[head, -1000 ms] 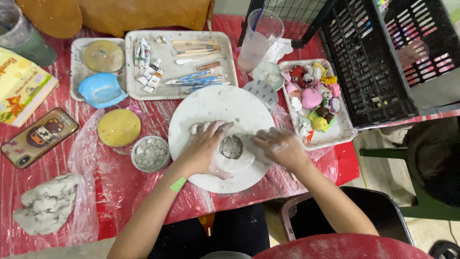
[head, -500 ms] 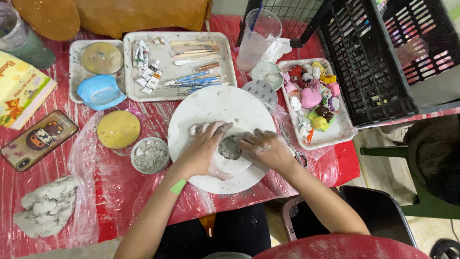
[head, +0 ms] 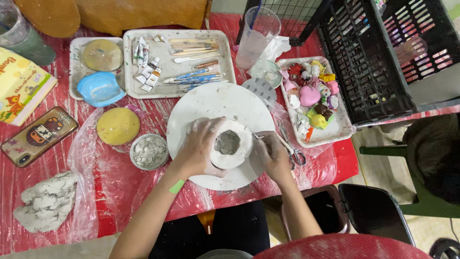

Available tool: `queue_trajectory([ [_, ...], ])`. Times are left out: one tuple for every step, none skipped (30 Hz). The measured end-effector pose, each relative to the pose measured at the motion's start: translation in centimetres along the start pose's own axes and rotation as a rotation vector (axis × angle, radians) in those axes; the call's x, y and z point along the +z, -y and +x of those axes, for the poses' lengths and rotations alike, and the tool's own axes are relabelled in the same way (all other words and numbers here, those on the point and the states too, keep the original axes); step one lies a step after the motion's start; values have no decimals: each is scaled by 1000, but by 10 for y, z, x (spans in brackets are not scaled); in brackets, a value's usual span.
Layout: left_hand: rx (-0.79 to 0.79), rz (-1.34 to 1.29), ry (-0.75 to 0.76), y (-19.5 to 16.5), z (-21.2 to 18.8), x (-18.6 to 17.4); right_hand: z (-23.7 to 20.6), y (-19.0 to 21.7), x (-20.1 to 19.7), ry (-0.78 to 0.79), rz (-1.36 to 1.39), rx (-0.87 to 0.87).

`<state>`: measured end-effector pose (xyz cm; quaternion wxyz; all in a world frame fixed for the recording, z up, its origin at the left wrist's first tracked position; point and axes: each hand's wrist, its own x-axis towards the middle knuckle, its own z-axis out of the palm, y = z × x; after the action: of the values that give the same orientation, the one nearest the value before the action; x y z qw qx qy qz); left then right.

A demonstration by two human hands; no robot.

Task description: The person presses and smooths clay slip inside a bowl-shaped mold set on a round bat, working the material with their fingers around the inner walls. They briefly pour water from a plastic cup into the mold and continue pressing and shaping the clay by hand, occasionally using a small pointed tool.

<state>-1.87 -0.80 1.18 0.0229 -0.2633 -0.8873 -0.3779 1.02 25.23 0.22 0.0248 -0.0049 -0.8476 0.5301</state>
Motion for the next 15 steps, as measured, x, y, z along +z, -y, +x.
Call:
queue_trajectory([
  [53,-38,-82,1,1,-2,-2,1,3,-45,43,15],
  [107,-76,-165,4,2,-5,-4,3,4,-91,86,29],
  [162,-115,-248,7,3,-8,-5,6,4,-137,129,43],
  [134,-161,-283,9,3,-10,-8,9,4,-149,21,-2],
  [104,-207,-319,12,3,-11,-12,12,3,-158,-87,-47],
  [74,-251,-353,16,2,-13,-14,16,2,-168,-193,-92],
  [58,-347,-364,20,2,-14,-14,19,0,-157,-274,-131],
  [40,-445,-372,24,2,-14,-14,22,-4,-146,-355,-165],
  [24,-543,-378,27,2,-13,-11,24,-7,-138,-437,-200],
  [4,-567,-367,31,1,-14,-7,27,-9,-174,-537,-194],
  [-17,-592,-356,34,1,-14,0,29,-11,-209,-638,-187],
  [-39,-617,-344,36,1,-13,6,31,-12,-244,-739,-178],
  [-58,-611,-339,38,2,-11,13,33,-10,-256,-776,-239],
  [-77,-605,-334,39,3,-11,20,35,-6,-267,-813,-300],
  [-95,-598,-329,40,5,-10,26,37,-2,-279,-848,-362],
])
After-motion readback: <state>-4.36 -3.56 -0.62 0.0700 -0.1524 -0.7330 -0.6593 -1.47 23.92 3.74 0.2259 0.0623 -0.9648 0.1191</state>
